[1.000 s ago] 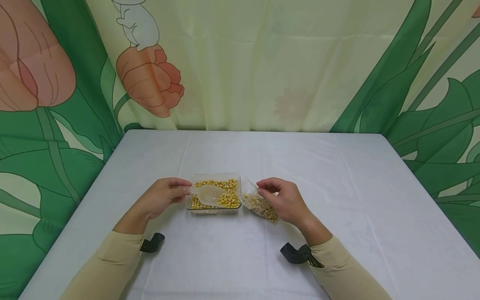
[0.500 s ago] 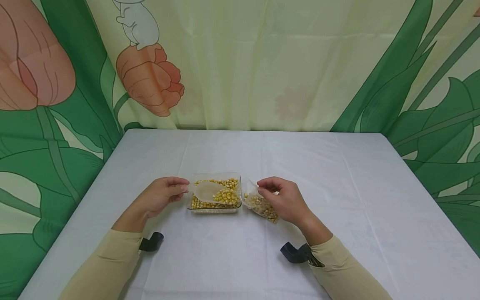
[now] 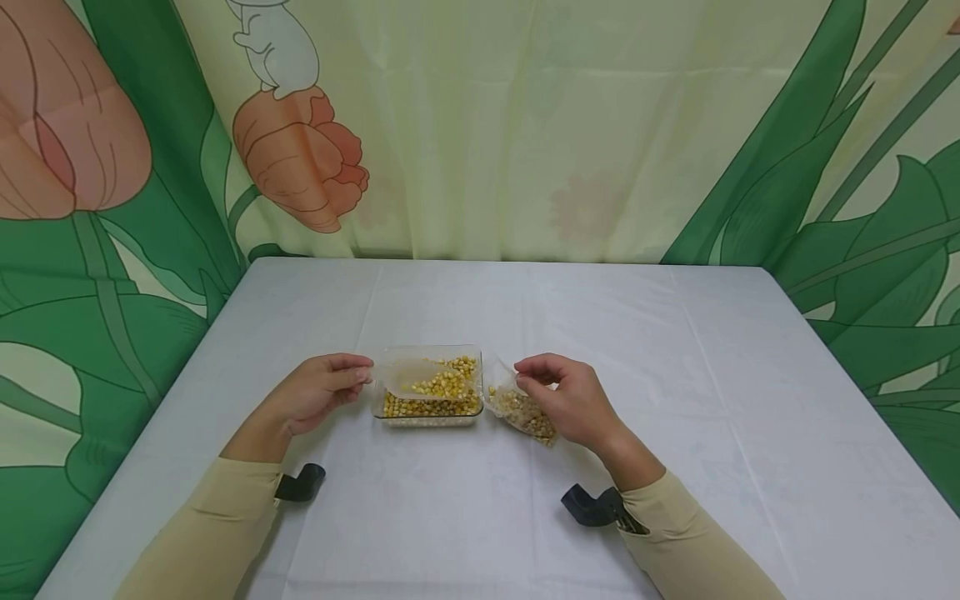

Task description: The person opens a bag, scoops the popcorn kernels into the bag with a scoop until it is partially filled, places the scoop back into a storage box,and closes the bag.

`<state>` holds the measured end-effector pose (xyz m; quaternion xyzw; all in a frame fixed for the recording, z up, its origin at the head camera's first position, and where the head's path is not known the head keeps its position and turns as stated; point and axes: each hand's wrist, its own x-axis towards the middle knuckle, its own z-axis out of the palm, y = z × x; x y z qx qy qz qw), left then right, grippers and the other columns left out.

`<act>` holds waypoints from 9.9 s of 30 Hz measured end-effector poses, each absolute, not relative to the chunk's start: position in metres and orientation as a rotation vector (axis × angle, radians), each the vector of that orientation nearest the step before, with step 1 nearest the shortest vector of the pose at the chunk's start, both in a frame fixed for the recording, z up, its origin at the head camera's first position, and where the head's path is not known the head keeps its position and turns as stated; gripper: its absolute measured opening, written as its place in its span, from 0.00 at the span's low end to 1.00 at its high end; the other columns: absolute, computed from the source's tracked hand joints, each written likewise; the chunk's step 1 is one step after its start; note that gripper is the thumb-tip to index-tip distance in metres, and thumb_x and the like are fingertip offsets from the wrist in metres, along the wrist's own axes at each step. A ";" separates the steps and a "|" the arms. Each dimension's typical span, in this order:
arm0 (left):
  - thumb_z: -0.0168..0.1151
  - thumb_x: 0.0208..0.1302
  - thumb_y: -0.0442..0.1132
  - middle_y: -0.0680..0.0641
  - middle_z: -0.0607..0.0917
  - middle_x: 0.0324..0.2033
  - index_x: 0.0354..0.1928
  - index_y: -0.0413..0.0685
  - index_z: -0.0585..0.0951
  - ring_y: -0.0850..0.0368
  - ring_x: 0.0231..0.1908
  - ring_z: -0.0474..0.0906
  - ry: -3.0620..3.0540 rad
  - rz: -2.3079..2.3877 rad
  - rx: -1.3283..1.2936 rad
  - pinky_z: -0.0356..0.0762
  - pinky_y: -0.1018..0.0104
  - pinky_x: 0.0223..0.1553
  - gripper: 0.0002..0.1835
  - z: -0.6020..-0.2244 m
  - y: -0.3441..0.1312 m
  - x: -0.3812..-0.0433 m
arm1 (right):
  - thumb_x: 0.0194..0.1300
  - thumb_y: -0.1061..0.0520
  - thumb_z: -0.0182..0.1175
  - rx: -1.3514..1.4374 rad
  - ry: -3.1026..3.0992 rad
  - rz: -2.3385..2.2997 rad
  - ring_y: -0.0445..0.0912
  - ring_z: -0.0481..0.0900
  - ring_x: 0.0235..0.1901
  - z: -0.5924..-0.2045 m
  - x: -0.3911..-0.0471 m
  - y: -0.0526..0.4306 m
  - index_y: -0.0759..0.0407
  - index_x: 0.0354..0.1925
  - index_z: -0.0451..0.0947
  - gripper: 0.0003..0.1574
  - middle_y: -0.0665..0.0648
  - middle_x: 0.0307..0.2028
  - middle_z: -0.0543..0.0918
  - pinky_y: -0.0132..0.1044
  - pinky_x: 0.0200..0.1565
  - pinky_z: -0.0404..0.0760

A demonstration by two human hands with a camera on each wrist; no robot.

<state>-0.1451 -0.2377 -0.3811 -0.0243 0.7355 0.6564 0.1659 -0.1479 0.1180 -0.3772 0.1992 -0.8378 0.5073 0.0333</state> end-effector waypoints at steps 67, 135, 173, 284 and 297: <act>0.61 0.72 0.37 0.38 0.85 0.46 0.55 0.33 0.80 0.51 0.42 0.79 2.388 1.772 0.003 0.79 0.65 0.47 0.15 -0.318 -0.168 -0.125 | 0.66 0.65 0.65 0.623 -2.586 1.561 0.48 0.81 0.37 -0.373 -0.149 0.117 0.64 0.45 0.84 0.09 0.52 0.36 0.86 0.36 0.36 0.79; 0.60 0.73 0.38 0.41 0.86 0.40 0.56 0.37 0.80 0.51 0.40 0.83 2.640 1.687 0.048 0.82 0.65 0.46 0.15 -0.306 -0.173 -0.116 | 0.64 0.68 0.65 0.613 -2.485 1.535 0.47 0.80 0.35 -0.373 -0.149 0.119 0.65 0.42 0.85 0.07 0.54 0.35 0.86 0.40 0.35 0.80; 0.58 0.73 0.42 0.40 0.85 0.48 0.57 0.36 0.79 0.41 0.49 0.81 2.545 1.451 -0.189 0.75 0.47 0.56 0.18 -0.340 -0.210 -0.132 | 0.63 0.71 0.64 0.557 -2.342 1.600 0.46 0.82 0.37 -0.368 -0.148 0.125 0.69 0.41 0.85 0.07 0.57 0.35 0.87 0.30 0.44 0.78; 0.66 0.67 0.33 0.52 0.87 0.34 0.43 0.42 0.86 0.58 0.33 0.80 2.606 1.666 0.539 0.79 0.67 0.35 0.05 -0.359 -0.091 -0.143 | 0.55 0.69 0.73 0.830 -2.494 1.704 0.45 0.79 0.40 -0.391 -0.130 0.149 0.69 0.51 0.74 0.27 0.58 0.43 0.81 0.36 0.46 0.81; 0.66 0.66 0.32 0.50 0.86 0.33 0.43 0.39 0.85 0.53 0.33 0.80 2.551 1.808 0.517 0.76 0.69 0.32 0.06 -0.359 -0.091 -0.147 | 0.55 0.73 0.70 0.663 -2.404 1.674 0.40 0.82 0.33 -0.381 -0.133 0.150 0.69 0.40 0.79 0.14 0.56 0.31 0.84 0.32 0.38 0.82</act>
